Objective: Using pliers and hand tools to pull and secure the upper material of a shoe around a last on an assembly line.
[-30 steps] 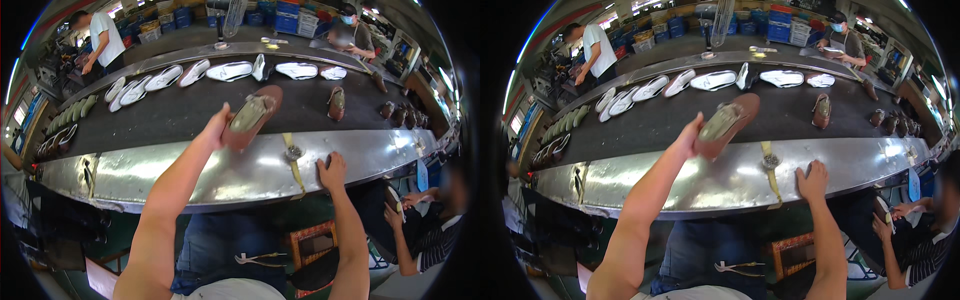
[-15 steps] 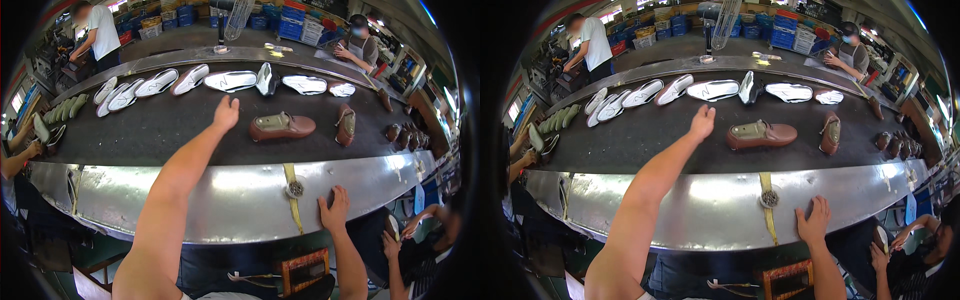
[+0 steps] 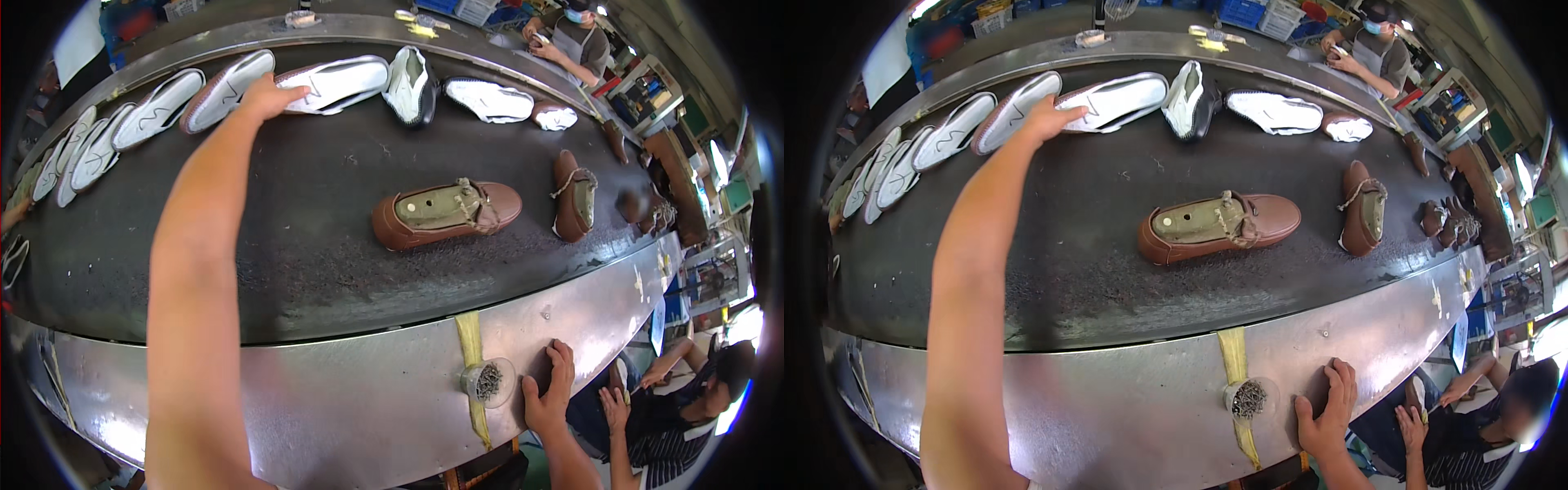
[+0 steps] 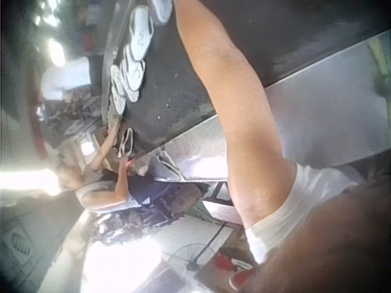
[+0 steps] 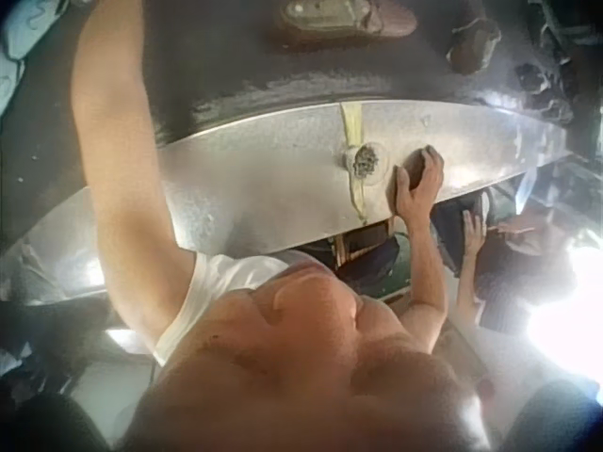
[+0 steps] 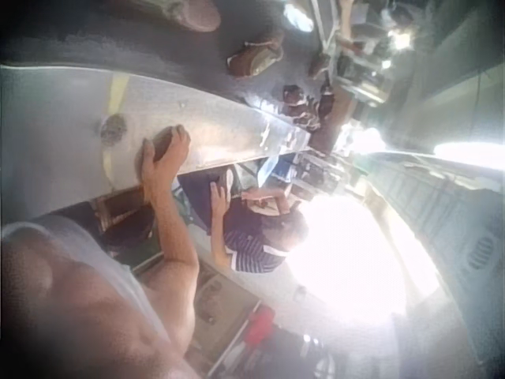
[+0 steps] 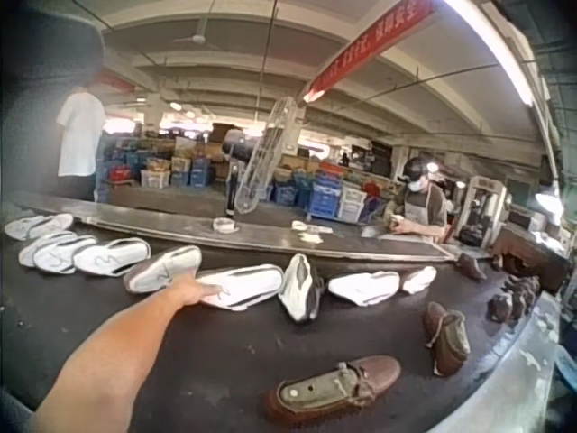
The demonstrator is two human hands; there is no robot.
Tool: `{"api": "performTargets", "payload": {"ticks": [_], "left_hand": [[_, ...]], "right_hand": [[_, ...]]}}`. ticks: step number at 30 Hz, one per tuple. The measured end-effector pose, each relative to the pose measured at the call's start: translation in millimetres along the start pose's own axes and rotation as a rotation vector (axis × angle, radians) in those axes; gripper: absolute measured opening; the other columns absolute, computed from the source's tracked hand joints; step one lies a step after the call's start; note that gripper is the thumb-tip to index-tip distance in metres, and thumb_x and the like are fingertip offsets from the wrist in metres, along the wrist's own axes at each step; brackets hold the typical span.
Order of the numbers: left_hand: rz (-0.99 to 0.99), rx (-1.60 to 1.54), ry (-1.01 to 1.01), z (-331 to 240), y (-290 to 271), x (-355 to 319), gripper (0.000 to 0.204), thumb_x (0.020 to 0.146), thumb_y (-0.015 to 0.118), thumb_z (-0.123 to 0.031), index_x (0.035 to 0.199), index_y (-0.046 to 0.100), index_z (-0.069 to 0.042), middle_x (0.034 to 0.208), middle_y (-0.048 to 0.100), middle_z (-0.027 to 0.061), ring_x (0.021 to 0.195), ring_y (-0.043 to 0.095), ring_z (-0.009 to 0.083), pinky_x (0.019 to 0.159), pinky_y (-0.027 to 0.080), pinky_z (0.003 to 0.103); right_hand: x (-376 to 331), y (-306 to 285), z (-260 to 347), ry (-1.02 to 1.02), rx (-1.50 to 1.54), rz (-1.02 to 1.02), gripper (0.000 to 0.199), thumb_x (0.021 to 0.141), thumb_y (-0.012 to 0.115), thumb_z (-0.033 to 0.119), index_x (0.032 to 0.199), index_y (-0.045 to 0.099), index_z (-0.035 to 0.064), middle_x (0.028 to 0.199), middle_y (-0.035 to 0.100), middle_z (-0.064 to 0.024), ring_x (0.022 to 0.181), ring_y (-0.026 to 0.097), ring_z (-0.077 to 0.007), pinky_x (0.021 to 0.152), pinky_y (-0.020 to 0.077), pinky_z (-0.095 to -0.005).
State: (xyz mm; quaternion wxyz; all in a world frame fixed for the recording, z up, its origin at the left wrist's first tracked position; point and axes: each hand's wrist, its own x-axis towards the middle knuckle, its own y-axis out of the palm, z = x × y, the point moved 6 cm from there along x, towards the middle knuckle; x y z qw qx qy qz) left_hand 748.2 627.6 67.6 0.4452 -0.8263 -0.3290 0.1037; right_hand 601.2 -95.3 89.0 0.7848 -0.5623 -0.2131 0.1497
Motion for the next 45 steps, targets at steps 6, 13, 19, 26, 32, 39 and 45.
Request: {"api": "performTargets", "payload": {"ticks": [6, 13, 19, 26, 32, 39, 45], "left_hand": [[0.064, 0.454, 0.078, -38.5, -43.4, -69.9, 0.073, 0.074, 0.078, -0.067, 0.109, 0.076, -0.002, 0.155, 0.04, 0.0257, 0.142, 0.041, 0.0448, 0.114, 0.037, 0.049], [0.195, 0.091, -0.009, 91.3, -85.9, -59.0, 0.072, 0.077, 0.077, -0.068, 0.11, 0.078, -0.004, 0.121, 0.069, 0.0265, 0.111, 0.069, 0.0357, 0.094, 0.052, 0.042], [0.001, 0.32, -0.05, 44.5, -120.4, -177.5, 0.079, 0.075, 0.076, -0.069, 0.111, 0.074, 0.001, 0.115, 0.071, 0.0256, 0.107, 0.069, 0.0384, 0.092, 0.055, 0.045], [0.183, 0.365, -0.23, 42.5, -273.5, -427.6, 0.074, 0.075, 0.077, -0.068, 0.102, 0.075, 0.001, 0.111, 0.065, 0.0241, 0.1, 0.068, 0.0385, 0.088, 0.054, 0.044], [0.062, 0.281, -0.111, 103.4, -319.2, -606.6, 0.065, 0.074, 0.084, -0.055, 0.102, 0.075, 0.003, 0.138, 0.048, 0.0341, 0.124, 0.055, 0.0471, 0.105, 0.046, 0.047], [0.25, 0.417, -0.003, 49.4, -252.3, -552.8, 0.096, 0.082, 0.075, -0.056, 0.148, 0.043, 0.007, 0.151, 0.041, 0.0344, 0.143, 0.039, 0.0446, 0.116, 0.036, 0.045], [0.418, 0.355, -0.1, 64.5, -217.5, -470.8, 0.077, 0.086, 0.075, -0.05, 0.142, 0.056, 0.0, 0.133, 0.065, 0.0226, 0.121, 0.064, 0.0339, 0.103, 0.048, 0.038]], "right_hand": [[0.7, -1.6, -1.3, 0.015, -0.001, 0.005, 0.063, 0.086, 0.066, 0.027, 0.138, 0.047, -0.0035, 0.149, 0.044, -0.0261, 0.142, 0.036, -0.0475, 0.118, 0.0257, -0.0552], [-3.0, 3.2, 10.0, -0.011, -0.021, -0.028, 0.06, 0.085, 0.067, 0.025, 0.136, 0.05, -0.002, 0.147, 0.046, -0.026, 0.14, 0.038, -0.047, 0.118, 0.0259, -0.0542], [-15.2, -0.1, 13.1, -0.041, 0.03, -0.113, 0.056, 0.085, 0.07, 0.023, 0.133, 0.052, -0.0007, 0.146, 0.048, -0.0237, 0.139, 0.041, -0.0435, 0.116, 0.0304, -0.0505], [-22.7, 7.4, 10.2, -0.085, 0.094, -0.188, 0.052, 0.088, 0.071, 0.028, 0.129, 0.055, -0.0008, 0.142, 0.052, -0.0242, 0.132, 0.047, -0.044, 0.114, 0.0335, -0.0516], [-122.1, 5.4, 89.0, -0.399, 0.32, -0.26, 0.032, 0.084, 0.074, 0.013, 0.111, 0.061, 0.0031, 0.114, 0.063, -0.019, 0.108, 0.058, -0.042, 0.097, 0.045, -0.0496], [-361.6, 86.1, 172.8, -0.55, 0.182, 0.628, 0.054, 0.082, 0.079, 0.041, 0.119, 0.062, 0.0058, 0.119, 0.064, -0.0178, 0.109, 0.063, -0.0375, 0.091, 0.0525, -0.0477], [-403.0, 92.6, 168.4, -0.367, 0.048, 0.922, 0.059, 0.079, 0.082, 0.041, 0.121, 0.06, 0.0053, 0.112, 0.068, -0.0183, 0.099, 0.069, -0.0385, 0.083, 0.0562, -0.0476]]}}
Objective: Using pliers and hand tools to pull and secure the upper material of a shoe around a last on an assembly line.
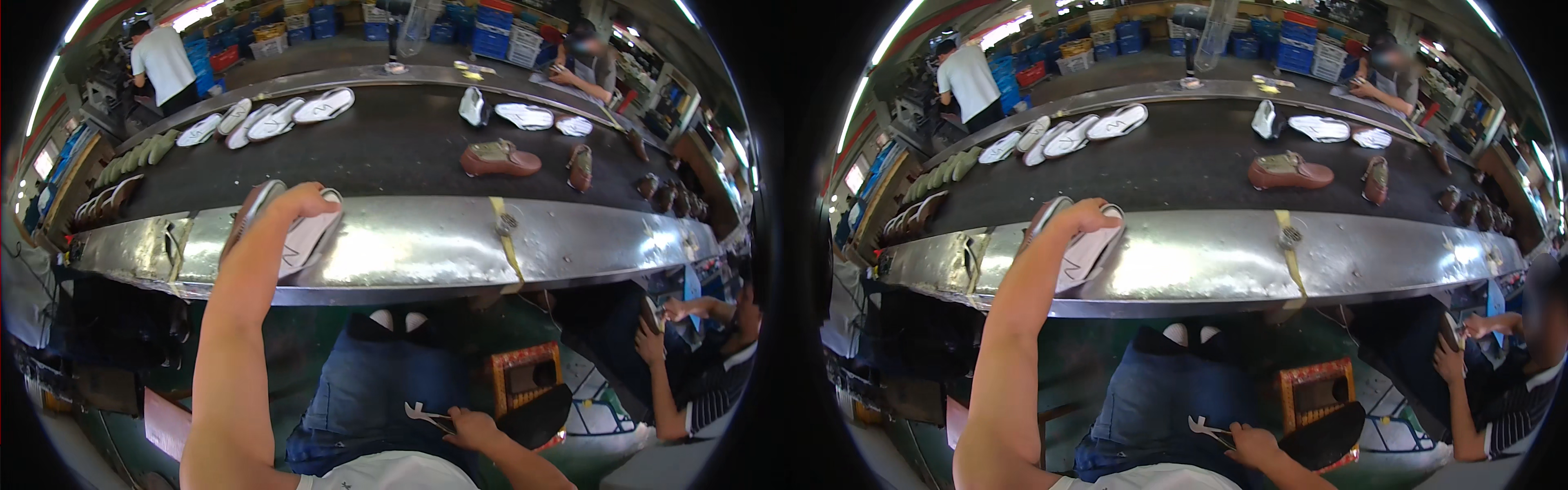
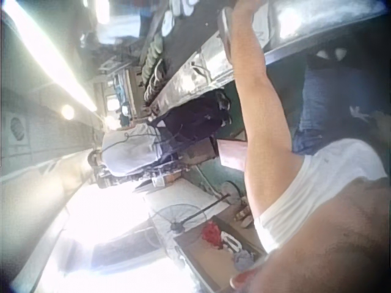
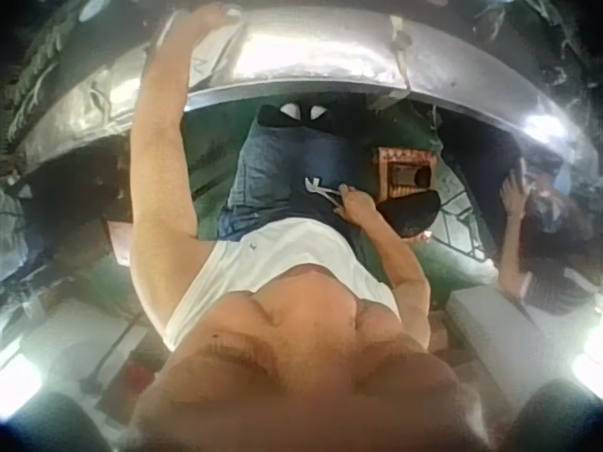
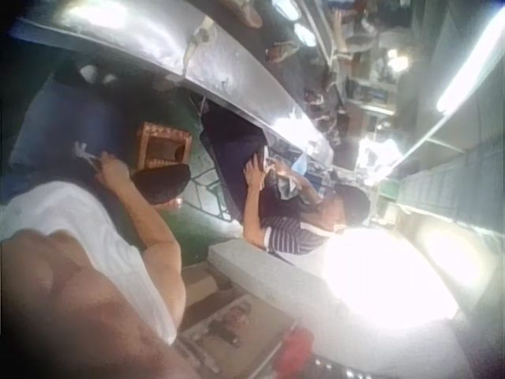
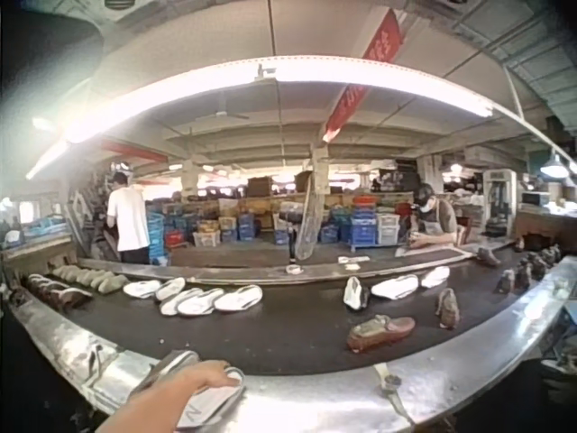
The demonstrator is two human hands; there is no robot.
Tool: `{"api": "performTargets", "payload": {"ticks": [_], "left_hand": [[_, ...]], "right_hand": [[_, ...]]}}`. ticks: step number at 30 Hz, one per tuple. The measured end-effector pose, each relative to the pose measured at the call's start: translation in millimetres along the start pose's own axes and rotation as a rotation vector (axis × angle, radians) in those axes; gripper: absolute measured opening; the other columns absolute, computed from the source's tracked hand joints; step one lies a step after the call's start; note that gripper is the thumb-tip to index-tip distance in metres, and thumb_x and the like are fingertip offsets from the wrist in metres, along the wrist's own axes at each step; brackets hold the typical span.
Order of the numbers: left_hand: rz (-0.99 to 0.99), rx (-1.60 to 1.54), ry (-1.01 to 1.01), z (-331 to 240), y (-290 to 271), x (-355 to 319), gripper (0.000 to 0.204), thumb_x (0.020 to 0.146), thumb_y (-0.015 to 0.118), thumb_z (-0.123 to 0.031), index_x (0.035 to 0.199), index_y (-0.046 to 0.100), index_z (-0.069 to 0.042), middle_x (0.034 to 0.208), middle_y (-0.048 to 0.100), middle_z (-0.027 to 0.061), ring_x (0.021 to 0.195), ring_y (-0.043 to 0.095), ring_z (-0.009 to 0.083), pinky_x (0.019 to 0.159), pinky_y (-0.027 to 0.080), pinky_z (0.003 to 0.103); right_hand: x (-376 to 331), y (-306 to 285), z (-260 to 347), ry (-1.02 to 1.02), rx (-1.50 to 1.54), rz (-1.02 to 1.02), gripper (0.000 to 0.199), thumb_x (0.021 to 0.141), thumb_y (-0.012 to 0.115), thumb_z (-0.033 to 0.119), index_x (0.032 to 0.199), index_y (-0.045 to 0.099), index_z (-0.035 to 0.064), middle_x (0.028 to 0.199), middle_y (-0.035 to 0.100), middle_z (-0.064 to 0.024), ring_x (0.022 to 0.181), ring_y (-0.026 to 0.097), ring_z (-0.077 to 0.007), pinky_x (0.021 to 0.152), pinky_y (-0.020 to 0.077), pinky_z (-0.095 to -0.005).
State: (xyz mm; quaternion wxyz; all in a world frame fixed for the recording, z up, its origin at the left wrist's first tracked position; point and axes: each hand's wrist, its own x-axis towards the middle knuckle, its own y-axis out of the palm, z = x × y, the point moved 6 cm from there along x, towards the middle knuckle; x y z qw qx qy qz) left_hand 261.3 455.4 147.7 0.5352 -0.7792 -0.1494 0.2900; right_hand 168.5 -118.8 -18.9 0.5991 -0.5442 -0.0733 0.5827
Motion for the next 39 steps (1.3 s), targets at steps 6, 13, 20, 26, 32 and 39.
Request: {"api": "performTargets", "payload": {"ticks": [6, 13, 20, 26, 32, 39], "left_hand": [[0.053, -0.473, 0.326, -41.2, -1.7, -87.7, 0.069, 0.089, 0.076, -0.034, 0.147, 0.051, -0.006, 0.133, 0.065, 0.0107, 0.118, 0.062, 0.0206, 0.103, 0.047, 0.033], [0.165, -1.546, 0.465, -59.7, 117.8, -284.2, 0.086, 0.09, 0.079, -0.032, 0.158, 0.033, -0.004, 0.123, 0.066, 0.0115, 0.114, 0.063, 0.0208, 0.102, 0.049, 0.038], [0.182, -1.397, 0.317, -91.6, 277.2, -365.9, 0.07, 0.098, 0.07, -0.017, 0.157, 0.033, -0.01, 0.132, 0.057, 0.0061, 0.121, 0.054, 0.0151, 0.106, 0.042, 0.031], [0.141, -1.343, 0.333, -84.7, 263.1, -387.7, 0.06, 0.101, 0.065, -0.022, 0.152, 0.036, -0.011, 0.139, 0.054, 0.0108, 0.13, 0.051, 0.0214, 0.112, 0.039, 0.035], [-0.194, -0.938, 0.46, -56.3, 257.2, -399.7, 0.058, 0.105, 0.056, -0.027, 0.153, 0.034, -0.003, 0.155, 0.038, 0.0237, 0.149, 0.033, 0.0344, 0.12, 0.028, 0.039], [-0.113, -0.955, 0.421, -50.4, 248.5, -391.2, 0.055, 0.104, 0.058, -0.016, 0.152, 0.037, 0.0, 0.145, 0.051, 0.0156, 0.136, 0.047, 0.0233, 0.115, 0.035, 0.035]], "right_hand": [[-38.8, 20.4, -26.1, 0.197, 0.889, 0.124, 0.055, 0.085, 0.076, 0.036, 0.126, 0.061, 0.0028, 0.1, 0.067, -0.0035, 0.085, 0.064, -0.0144, 0.075, 0.0532, -0.0306], [-73.9, 30.8, 5.9, -0.012, 1.241, -0.226, 0.028, 0.101, 0.058, 0.019, 0.12, 0.06, -0.0011, 0.1, 0.07, -0.0046, 0.081, 0.065, -0.013, 0.07, 0.0528, -0.0267], [-96.8, -8.0, 59.2, -0.107, 0.838, -0.085, 0.028, 0.102, 0.059, 0.023, 0.121, 0.062, 0.0018, 0.094, 0.072, -0.0096, 0.082, 0.069, -0.0151, 0.077, 0.0541, -0.0306], [-80.9, 6.1, 91.5, -0.255, 0.973, 0.038, 0.035, 0.103, 0.057, 0.021, 0.131, 0.058, 0.0009, 0.104, 0.07, -0.0083, 0.088, 0.064, -0.0126, 0.082, 0.0528, -0.0305], [-76.9, -14.9, 113.3, -0.202, 1.258, 0.368, 0.036, 0.105, 0.056, 0.022, 0.13, 0.057, -0.003, 0.123, 0.064, -0.008, 0.114, 0.064, -0.0188, 0.098, 0.0507, -0.0351], [-57.3, -28.3, 115.4, -0.02, 1.361, 0.51, 0.037, 0.105, 0.058, 0.024, 0.132, 0.056, -0.0018, 0.118, 0.066, -0.0112, 0.107, 0.068, -0.0224, 0.09, 0.057, -0.0381]]}}
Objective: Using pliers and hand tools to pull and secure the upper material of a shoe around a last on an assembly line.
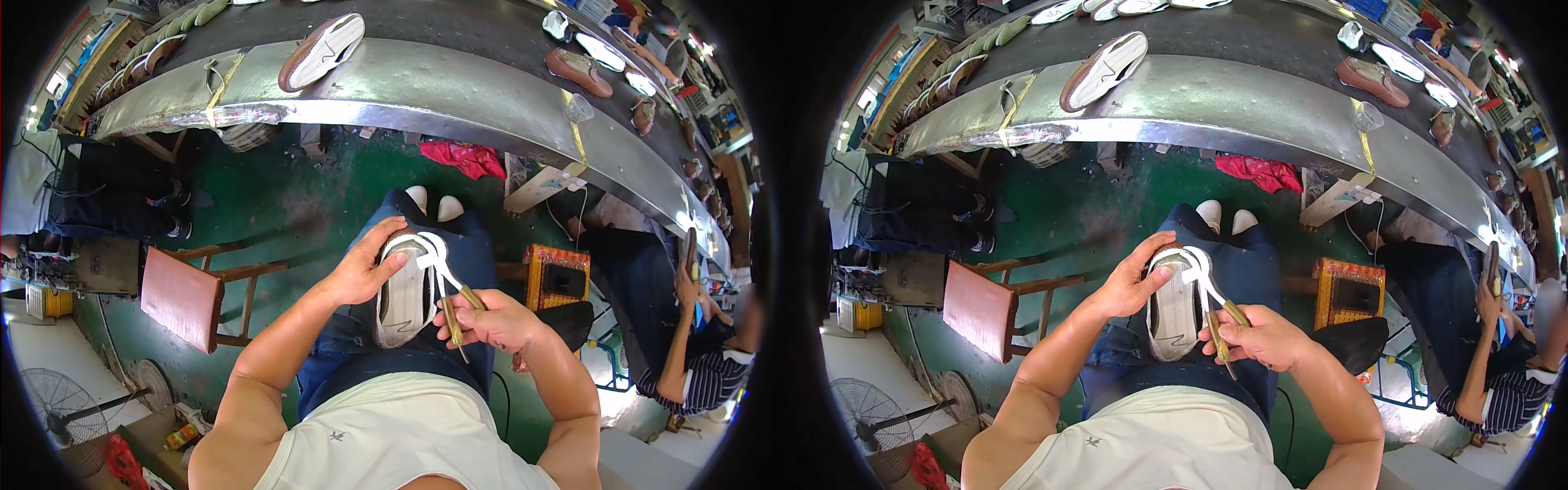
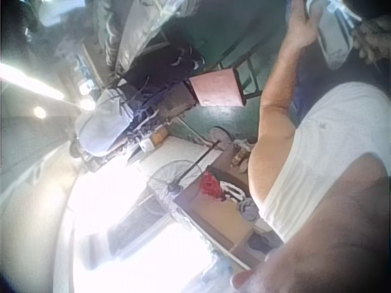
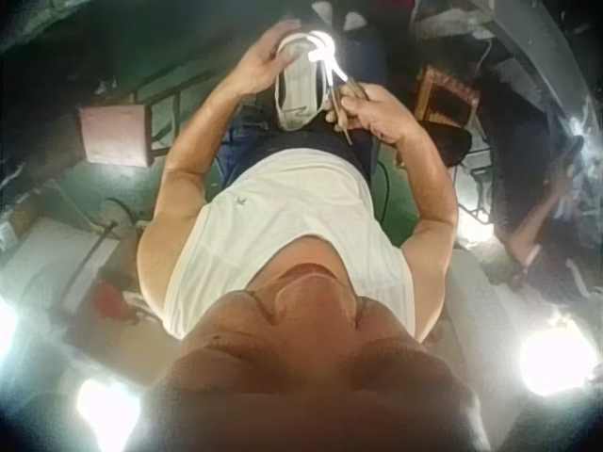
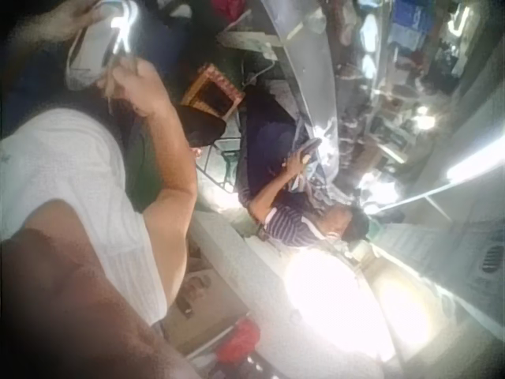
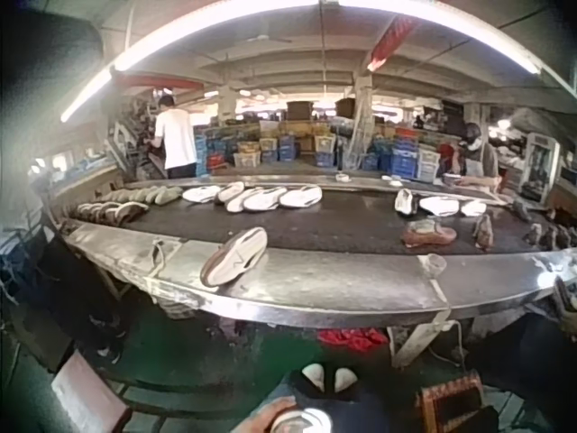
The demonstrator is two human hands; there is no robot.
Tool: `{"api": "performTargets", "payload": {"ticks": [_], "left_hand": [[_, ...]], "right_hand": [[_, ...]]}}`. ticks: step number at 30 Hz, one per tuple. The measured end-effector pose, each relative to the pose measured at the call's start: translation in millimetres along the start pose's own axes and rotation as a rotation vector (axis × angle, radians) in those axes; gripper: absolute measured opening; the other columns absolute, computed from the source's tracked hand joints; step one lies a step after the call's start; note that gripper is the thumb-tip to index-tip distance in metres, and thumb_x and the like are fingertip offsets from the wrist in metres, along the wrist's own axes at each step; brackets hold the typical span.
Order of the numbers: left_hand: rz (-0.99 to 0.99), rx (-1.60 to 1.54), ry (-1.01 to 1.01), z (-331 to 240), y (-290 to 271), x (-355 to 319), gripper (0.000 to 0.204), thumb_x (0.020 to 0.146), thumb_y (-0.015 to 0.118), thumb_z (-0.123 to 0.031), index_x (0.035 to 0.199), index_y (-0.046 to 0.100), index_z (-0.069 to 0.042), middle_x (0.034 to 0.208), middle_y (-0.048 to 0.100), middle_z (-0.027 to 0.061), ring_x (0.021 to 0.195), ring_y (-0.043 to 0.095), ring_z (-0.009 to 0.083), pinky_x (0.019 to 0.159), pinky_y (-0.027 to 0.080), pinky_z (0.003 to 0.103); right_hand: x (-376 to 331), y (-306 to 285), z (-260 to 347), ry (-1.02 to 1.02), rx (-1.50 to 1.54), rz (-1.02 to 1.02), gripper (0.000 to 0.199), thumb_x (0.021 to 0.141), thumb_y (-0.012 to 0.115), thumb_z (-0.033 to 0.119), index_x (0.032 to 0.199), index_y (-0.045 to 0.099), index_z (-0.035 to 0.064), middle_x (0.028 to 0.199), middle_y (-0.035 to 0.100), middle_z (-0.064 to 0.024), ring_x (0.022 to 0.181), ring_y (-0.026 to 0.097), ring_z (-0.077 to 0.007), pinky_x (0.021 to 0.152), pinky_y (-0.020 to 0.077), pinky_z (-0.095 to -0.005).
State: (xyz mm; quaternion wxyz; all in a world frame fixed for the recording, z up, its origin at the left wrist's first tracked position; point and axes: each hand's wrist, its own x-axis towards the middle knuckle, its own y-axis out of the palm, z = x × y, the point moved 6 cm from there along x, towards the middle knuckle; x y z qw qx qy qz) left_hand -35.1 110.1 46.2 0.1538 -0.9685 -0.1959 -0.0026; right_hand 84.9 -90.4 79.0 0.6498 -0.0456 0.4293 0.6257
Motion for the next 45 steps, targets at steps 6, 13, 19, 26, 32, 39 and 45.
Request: {"api": "performTargets", "payload": {"ticks": [6, 13, 19, 26, 32, 39, 45], "left_hand": [[-0.075, -0.037, 0.07, 17.5, -9.3, 2.4, 0.045, 0.102, 0.06, -0.014, 0.143, 0.048, 0.0, 0.141, 0.053, 0.013, 0.133, 0.049, 0.0215, 0.113, 0.037, 0.035], [-0.129, -0.199, 0.002, 72.3, -9.9, 10.6, 0.037, 0.102, 0.06, -0.009, 0.137, 0.053, -0.002, 0.141, 0.053, 0.0103, 0.133, 0.049, 0.0208, 0.113, 0.037, 0.034], [-0.12, -0.3, -0.031, 76.5, -15.9, 6.5, 0.039, 0.099, 0.064, -0.008, 0.136, 0.055, -0.003, 0.142, 0.053, 0.0115, 0.133, 0.05, 0.0224, 0.112, 0.039, 0.035], [-0.268, -0.386, -0.24, 81.4, -4.1, 13.3, 0.037, 0.096, 0.07, -0.01, 0.131, 0.06, -0.004, 0.128, 0.062, 0.0079, 0.118, 0.058, 0.016, 0.104, 0.046, 0.032], [-0.256, -0.434, -0.292, 82.0, -11.9, 13.8, 0.038, 0.095, 0.069, -0.008, 0.132, 0.059, -0.004, 0.123, 0.065, 0.0066, 0.112, 0.06, 0.0137, 0.1, 0.048, 0.031], [-0.142, -0.502, -0.33, 83.3, -22.2, 7.6, 0.053, 0.095, 0.069, -0.011, 0.144, 0.052, -0.004, 0.133, 0.062, 0.0113, 0.122, 0.058, 0.0185, 0.108, 0.044, 0.033], [-0.276, -0.109, -0.59, 92.7, 9.9, -61.2, 0.053, 0.098, 0.059, -0.024, 0.143, 0.051, 0.001, 0.127, 0.065, 0.0269, 0.121, 0.063, 0.0337, 0.104, 0.047, 0.039]], "right_hand": [[27.4, -13.8, -1.5, -0.068, -0.537, -0.194, 0.022, 0.104, 0.055, 0.021, 0.113, 0.062, 0.0023, 0.079, 0.063, -0.002, 0.064, 0.059, -0.0101, 0.06, 0.0498, -0.028], [91.1, -40.3, -34.8, -0.696, -1.031, -0.55, 0.028, 0.097, 0.064, 0.019, 0.116, 0.062, -0.0018, 0.092, 0.069, -0.0233, 0.085, 0.068, -0.0439, 0.077, 0.055, -0.0468], [57.3, -14.0, -15.7, -0.608, -1.177, -0.553, 0.027, 0.097, 0.062, 0.014, 0.118, 0.057, -0.0018, 0.104, 0.067, -0.0238, 0.098, 0.067, -0.0417, 0.08, 0.0548, -0.0487], [50.2, -6.3, 1.4, -0.278, -1.26, -0.511, 0.02, 0.097, 0.061, 0.014, 0.106, 0.057, -0.0026, 0.099, 0.068, -0.0237, 0.091, 0.067, -0.0413, 0.077, 0.0548, -0.0452], [42.4, -2.0, 20.4, -0.06, -0.716, -0.285, 0.027, 0.102, 0.055, 0.02, 0.115, 0.06, -0.0037, 0.088, 0.066, -0.0176, 0.076, 0.066, -0.0359, 0.074, 0.0536, -0.0403], [82.0, -14.0, 30.1, -0.248, -0.908, -0.359, 0.037, 0.1, 0.062, 0.034, 0.106, 0.059, -0.0023, 0.084, 0.067, -0.0239, 0.081, 0.067, -0.0452, 0.076, 0.053, -0.0463], [102.2, -43.7, -44.5, -0.315, -0.756, -0.659, 0.053, 0.091, 0.073, 0.048, 0.106, 0.06, -0.001, 0.088, 0.069, -0.0174, 0.083, 0.071, -0.0316, 0.078, 0.0552, -0.0412]]}}
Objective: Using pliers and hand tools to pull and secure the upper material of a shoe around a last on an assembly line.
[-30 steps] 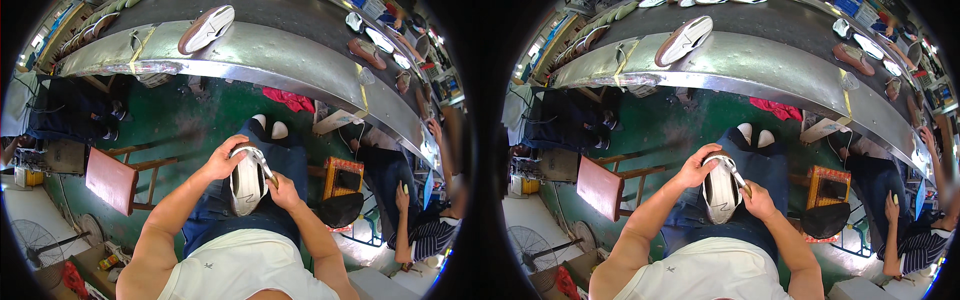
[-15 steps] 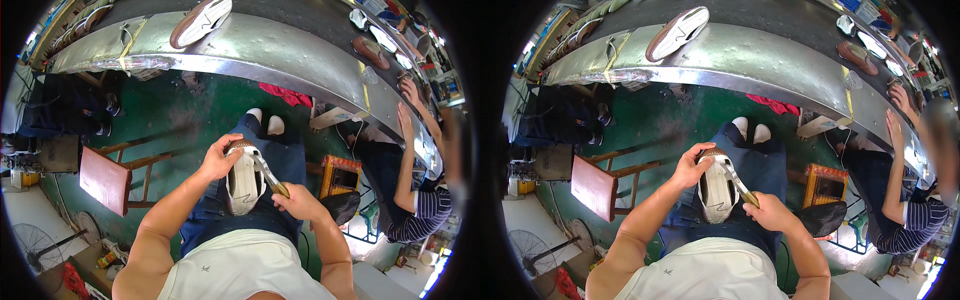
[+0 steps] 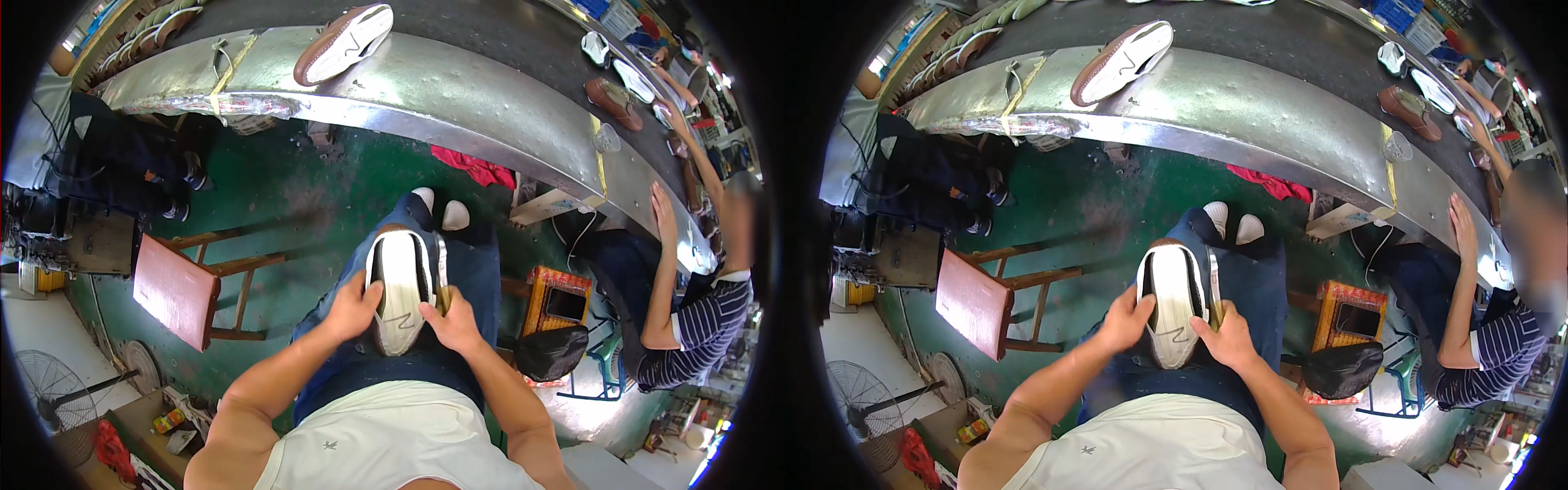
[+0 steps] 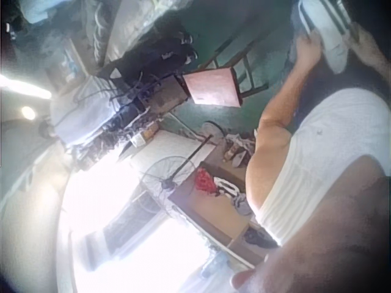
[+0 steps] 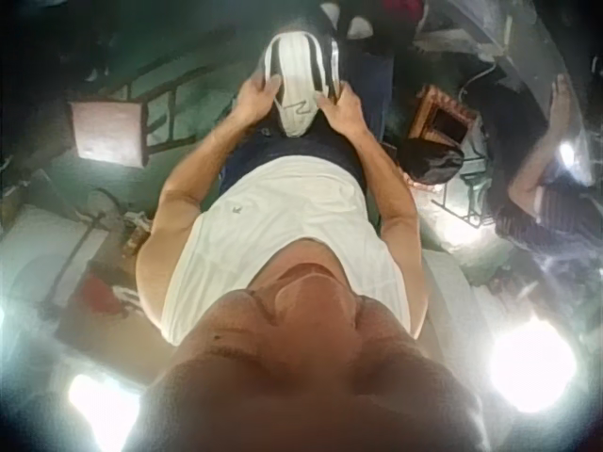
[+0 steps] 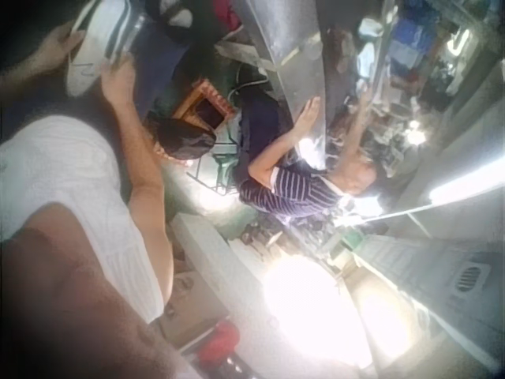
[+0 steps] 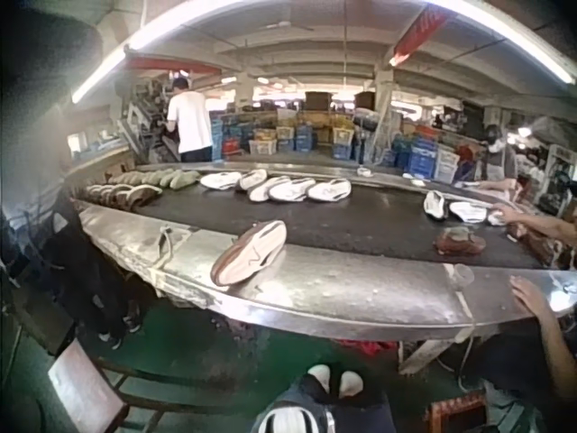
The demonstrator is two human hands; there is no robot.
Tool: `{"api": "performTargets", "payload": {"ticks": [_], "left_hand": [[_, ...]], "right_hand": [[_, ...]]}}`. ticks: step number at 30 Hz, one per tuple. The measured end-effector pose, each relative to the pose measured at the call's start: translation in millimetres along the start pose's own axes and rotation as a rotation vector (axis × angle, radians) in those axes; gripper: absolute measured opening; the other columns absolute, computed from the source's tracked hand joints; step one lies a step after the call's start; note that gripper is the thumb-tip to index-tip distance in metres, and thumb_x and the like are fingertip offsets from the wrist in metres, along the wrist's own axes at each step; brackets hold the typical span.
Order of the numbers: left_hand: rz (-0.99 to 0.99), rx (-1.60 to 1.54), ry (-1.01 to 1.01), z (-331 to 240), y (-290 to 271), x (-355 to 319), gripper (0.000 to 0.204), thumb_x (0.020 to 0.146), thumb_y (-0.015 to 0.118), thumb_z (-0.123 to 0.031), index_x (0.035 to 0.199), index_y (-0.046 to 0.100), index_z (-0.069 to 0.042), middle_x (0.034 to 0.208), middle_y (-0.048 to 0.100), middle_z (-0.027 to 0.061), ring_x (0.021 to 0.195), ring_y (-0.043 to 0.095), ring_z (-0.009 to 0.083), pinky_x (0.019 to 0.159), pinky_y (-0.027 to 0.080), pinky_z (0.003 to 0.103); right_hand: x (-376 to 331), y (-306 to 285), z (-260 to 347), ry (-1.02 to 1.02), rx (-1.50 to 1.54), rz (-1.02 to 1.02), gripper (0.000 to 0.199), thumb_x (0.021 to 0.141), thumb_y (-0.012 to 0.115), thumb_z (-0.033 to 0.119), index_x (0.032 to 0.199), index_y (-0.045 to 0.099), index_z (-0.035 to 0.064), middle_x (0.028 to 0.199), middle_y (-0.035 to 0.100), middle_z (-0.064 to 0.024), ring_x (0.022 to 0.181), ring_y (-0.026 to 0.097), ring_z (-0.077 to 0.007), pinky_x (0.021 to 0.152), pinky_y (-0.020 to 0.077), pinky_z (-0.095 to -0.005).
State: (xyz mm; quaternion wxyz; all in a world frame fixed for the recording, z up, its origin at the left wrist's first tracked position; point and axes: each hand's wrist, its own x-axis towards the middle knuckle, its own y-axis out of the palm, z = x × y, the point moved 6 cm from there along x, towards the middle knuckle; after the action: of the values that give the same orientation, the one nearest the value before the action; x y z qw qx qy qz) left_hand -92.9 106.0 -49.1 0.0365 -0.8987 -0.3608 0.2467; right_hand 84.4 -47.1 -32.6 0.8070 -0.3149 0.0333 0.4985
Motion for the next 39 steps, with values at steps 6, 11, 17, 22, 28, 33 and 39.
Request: {"api": "performTargets", "payload": {"ticks": [6, 11, 17, 22, 28, 33, 39], "left_hand": [[-0.011, -0.115, 0.023, 1.7, 32.8, -34.0, 0.071, 0.087, 0.052, -0.005, 0.155, 0.033, 0.004, 0.143, 0.055, 0.0268, 0.135, 0.054, 0.0317, 0.113, 0.04, 0.034], [0.413, -0.059, 0.061, -28.3, 61.0, -28.2, 0.099, 0.075, 0.055, 0.005, 0.165, 0.016, -0.007, 0.15, 0.05, 0.0116, 0.137, 0.047, 0.0188, 0.114, 0.035, 0.03], [0.699, -0.127, -0.106, 0.3, 100.6, -19.0, 0.109, 0.073, 0.064, 0.002, 0.165, 0.004, -0.006, 0.161, 0.034, 0.0154, 0.147, 0.034, 0.0214, 0.12, 0.027, 0.031], [0.676, 0.093, -0.047, -8.3, 113.3, -31.9, 0.113, 0.078, 0.069, -0.003, 0.163, -0.006, -0.002, 0.164, 0.029, 0.0204, 0.149, 0.034, 0.0264, 0.12, 0.027, 0.031], [0.69, 0.167, 0.031, 0.7, 117.8, -31.8, 0.105, 0.087, 0.066, -0.015, 0.163, -0.006, -0.003, 0.165, 0.028, 0.0175, 0.148, 0.036, 0.0262, 0.121, 0.028, 0.033], [0.324, -0.561, -0.544, 14.0, 132.4, -30.7, 0.06, 0.109, 0.034, -0.038, 0.154, 0.04, 0.001, 0.149, 0.051, 0.0147, 0.135, 0.051, 0.0252, 0.111, 0.041, 0.037], [-0.023, 0.251, -0.098, 19.2, 126.2, -9.0, 0.059, 0.109, 0.028, -0.042, 0.14, 0.056, -0.001, 0.124, 0.062, 0.0329, 0.12, 0.056, 0.0508, 0.105, 0.044, 0.052]], "right_hand": [[-36.3, 18.7, -23.4, 0.1, 0.307, 0.106, 0.027, 0.095, 0.065, 0.02, 0.106, 0.058, -0.0035, 0.077, 0.067, -0.0104, 0.058, 0.066, -0.0158, 0.055, 0.0524, -0.0322], [-63.4, -13.1, -42.6, 0.14, 0.126, 0.048, 0.03, 0.087, 0.068, 0.016, 0.108, 0.057, -0.0034, 0.078, 0.068, -0.0123, 0.063, 0.068, -0.0188, 0.059, 0.0548, -0.0342], [-107.9, -82.6, -53.1, 0.203, -0.048, 0.061, 0.035, 0.095, 0.066, 0.024, 0.118, 0.058, -0.0006, 0.091, 0.072, -0.0247, 0.082, 0.073, -0.0379, 0.076, 0.056, -0.0463], [-127.1, -90.3, -39.1, -0.082, -0.331, 0.305, 0.052, 0.094, 0.063, 0.021, 0.14, 0.051, -0.001, 0.114, 0.066, -0.0304, 0.108, 0.064, -0.0447, 0.094, 0.0504, -0.0495], [-97.4, -79.8, -15.8, -0.369, -0.664, 0.198, 0.044, 0.092, 0.065, 0.015, 0.129, 0.055, -0.0052, 0.101, 0.069, -0.0244, 0.093, 0.067, -0.0444, 0.087, 0.0535, -0.0494], [-88.6, -58.8, -13.5, -0.205, -0.672, 0.397, 0.03, 0.091, 0.066, 0.017, 0.111, 0.057, -0.0036, 0.095, 0.068, -0.0233, 0.086, 0.067, -0.0437, 0.079, 0.0538, -0.0513], [-96.2, -58.6, -36.0, -0.217, -0.558, 0.246, 0.034, 0.091, 0.066, 0.016, 0.114, 0.053, -0.0042, 0.098, 0.066, -0.0251, 0.093, 0.067, -0.0425, 0.084, 0.0542, -0.0481]]}}
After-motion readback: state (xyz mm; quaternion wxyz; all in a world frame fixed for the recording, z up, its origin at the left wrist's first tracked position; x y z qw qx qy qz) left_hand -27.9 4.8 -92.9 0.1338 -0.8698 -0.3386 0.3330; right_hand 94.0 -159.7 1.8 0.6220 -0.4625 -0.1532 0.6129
